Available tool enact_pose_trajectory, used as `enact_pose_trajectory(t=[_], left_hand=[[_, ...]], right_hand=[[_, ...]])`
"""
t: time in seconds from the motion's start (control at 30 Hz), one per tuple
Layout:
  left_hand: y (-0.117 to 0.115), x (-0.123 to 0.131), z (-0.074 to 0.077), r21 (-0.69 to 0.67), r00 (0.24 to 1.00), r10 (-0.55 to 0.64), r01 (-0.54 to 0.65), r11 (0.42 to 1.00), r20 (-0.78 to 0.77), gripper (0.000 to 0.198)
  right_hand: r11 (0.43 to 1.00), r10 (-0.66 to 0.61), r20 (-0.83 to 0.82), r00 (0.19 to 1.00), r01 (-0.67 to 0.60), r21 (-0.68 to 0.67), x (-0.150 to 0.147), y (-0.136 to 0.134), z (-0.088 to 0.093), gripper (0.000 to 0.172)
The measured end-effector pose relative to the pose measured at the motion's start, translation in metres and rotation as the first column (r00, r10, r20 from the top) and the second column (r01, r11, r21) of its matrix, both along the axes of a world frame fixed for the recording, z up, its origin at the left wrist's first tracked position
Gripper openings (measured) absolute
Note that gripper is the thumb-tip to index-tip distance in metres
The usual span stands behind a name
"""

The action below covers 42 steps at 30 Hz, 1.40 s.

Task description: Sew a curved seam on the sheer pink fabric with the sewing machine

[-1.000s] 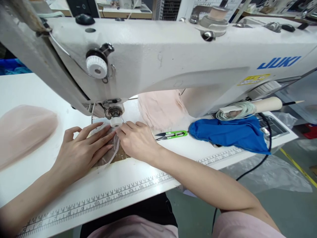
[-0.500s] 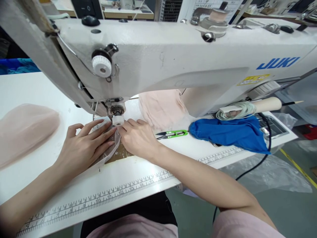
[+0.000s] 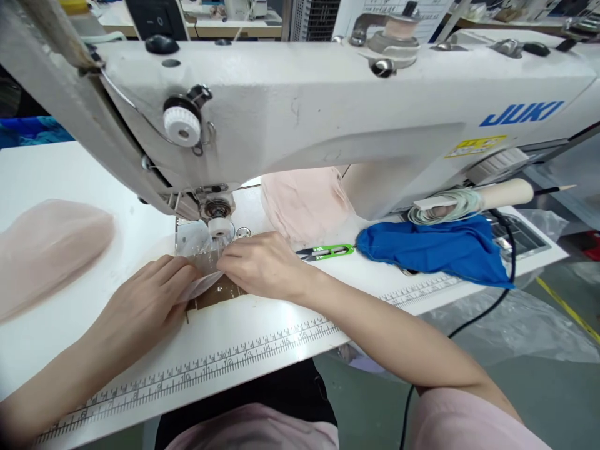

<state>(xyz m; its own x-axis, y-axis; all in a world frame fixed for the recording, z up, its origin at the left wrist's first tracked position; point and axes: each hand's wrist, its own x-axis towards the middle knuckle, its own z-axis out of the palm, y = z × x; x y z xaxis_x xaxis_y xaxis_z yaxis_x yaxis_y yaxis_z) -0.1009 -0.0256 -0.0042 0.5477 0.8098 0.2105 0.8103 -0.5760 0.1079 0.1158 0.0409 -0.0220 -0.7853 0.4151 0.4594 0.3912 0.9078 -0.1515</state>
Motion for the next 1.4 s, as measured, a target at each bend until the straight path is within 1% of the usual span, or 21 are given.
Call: enact_pose_trajectory(t=[0.03,0.1,0.17,0.2,0.27,0.33,0.47,0.57,0.67,0.73,0.8,0.87,0.93,1.0,1.07,1.17,1.27,1.4], left_hand=[[0.004,-0.001,-0.003,-0.021,0.999,0.036,-0.035,0.999,0.026,0.026],[0.013,-0.003,-0.007,-0.124,0.987,0.117,-0.103,0.987,0.111,0.029],[0.021,-0.004,-0.007,-0.221,0.964,0.173,-0.127,0.967,0.203,0.031],[0.024,-0.004,-0.005,-0.247,0.954,0.185,-0.126,0.961,0.234,0.033],[0.028,-0.003,-0.001,-0.268,0.951,0.183,-0.113,0.957,0.251,0.034],[0.032,-0.003,0.003,-0.284,0.96,0.16,-0.091,0.954,0.228,0.036],[0.037,-0.006,0.002,-0.283,0.964,0.105,-0.032,0.959,0.245,0.038],[0.038,-0.011,-0.003,-0.256,0.957,0.071,0.003,0.967,0.28,0.038],[0.034,-0.012,-0.007,-0.153,0.968,-0.008,0.048,0.987,0.251,0.034],[0.028,-0.011,-0.009,-0.029,0.983,-0.057,0.062,0.998,0.173,0.031],[0.021,-0.008,-0.009,0.12,0.993,-0.096,0.087,0.989,0.069,0.026],[0.015,-0.005,-0.009,0.255,0.99,-0.136,0.14,0.957,-0.033,0.021],[0.01,-0.003,-0.008,0.333,0.98,-0.158,0.189,0.924,-0.118,0.021],[0.007,-0.004,-0.008,0.335,0.972,-0.157,0.208,0.919,-0.174,0.028],[0.005,-0.005,-0.009,0.292,0.97,-0.16,0.209,0.933,-0.183,0.033],[0.006,-0.009,-0.012,0.237,0.977,-0.176,0.201,0.95,-0.123,0.038],[0.007,-0.011,-0.014,0.219,0.979,-0.191,0.202,0.954,-0.071,0.038],[0.009,-0.012,-0.014,0.217,0.979,-0.187,0.2,0.956,-0.079,0.037]], right_hand=[[0.999,-0.002,-0.04,0.999,0.0,-0.05,0.0,0.001,-0.001,0.022],[0.99,-0.02,-0.119,0.993,0.003,-0.143,0.0,0.002,-0.003,0.02],[0.979,-0.069,-0.186,0.98,0.03,-0.204,-0.001,0.002,-0.005,0.019],[0.974,-0.105,-0.211,0.972,0.057,-0.221,-0.002,0.002,-0.006,0.02],[0.964,-0.176,-0.243,0.954,0.118,-0.238,-0.003,0.003,-0.007,0.021],[0.957,-0.22,-0.255,0.942,0.158,-0.242,-0.005,0.002,-0.007,0.022],[0.953,-0.244,-0.24,0.939,0.186,-0.241,-0.005,0.002,-0.006,0.021],[0.959,-0.22,-0.232,0.947,0.167,-0.23,-0.004,0.001,-0.005,0.022],[0.973,-0.164,-0.184,0.969,0.129,-0.189,-0.002,0.0,-0.002,0.023],[0.983,-0.13,-0.111,0.985,0.113,-0.145,0.0,-0.002,0.002,0.024],[0.993,-0.102,-0.039,0.994,0.1,-0.065,0.001,-0.005,0.006,0.025],[0.995,-0.086,0.007,0.996,0.086,0.043,0.001,-0.007,0.008,0.026],[0.99,-0.064,0.024,0.998,0.061,0.127,0.001,-0.009,0.008,0.027],[0.986,-0.037,0.029,0.999,0.032,0.166,0.0,-0.009,0.007,0.028],[0.984,-0.017,0.032,0.999,0.011,0.176,-0.001,-0.009,0.005,0.028],[0.986,-0.014,0.032,0.999,0.008,0.165,-0.001,-0.009,0.003,0.028],[0.989,-0.011,0.027,1.0,0.007,0.145,-0.001,-0.009,0.002,0.028],[0.989,-0.024,0.026,0.999,0.02,0.144,-0.001,-0.008,0.0,0.028]])
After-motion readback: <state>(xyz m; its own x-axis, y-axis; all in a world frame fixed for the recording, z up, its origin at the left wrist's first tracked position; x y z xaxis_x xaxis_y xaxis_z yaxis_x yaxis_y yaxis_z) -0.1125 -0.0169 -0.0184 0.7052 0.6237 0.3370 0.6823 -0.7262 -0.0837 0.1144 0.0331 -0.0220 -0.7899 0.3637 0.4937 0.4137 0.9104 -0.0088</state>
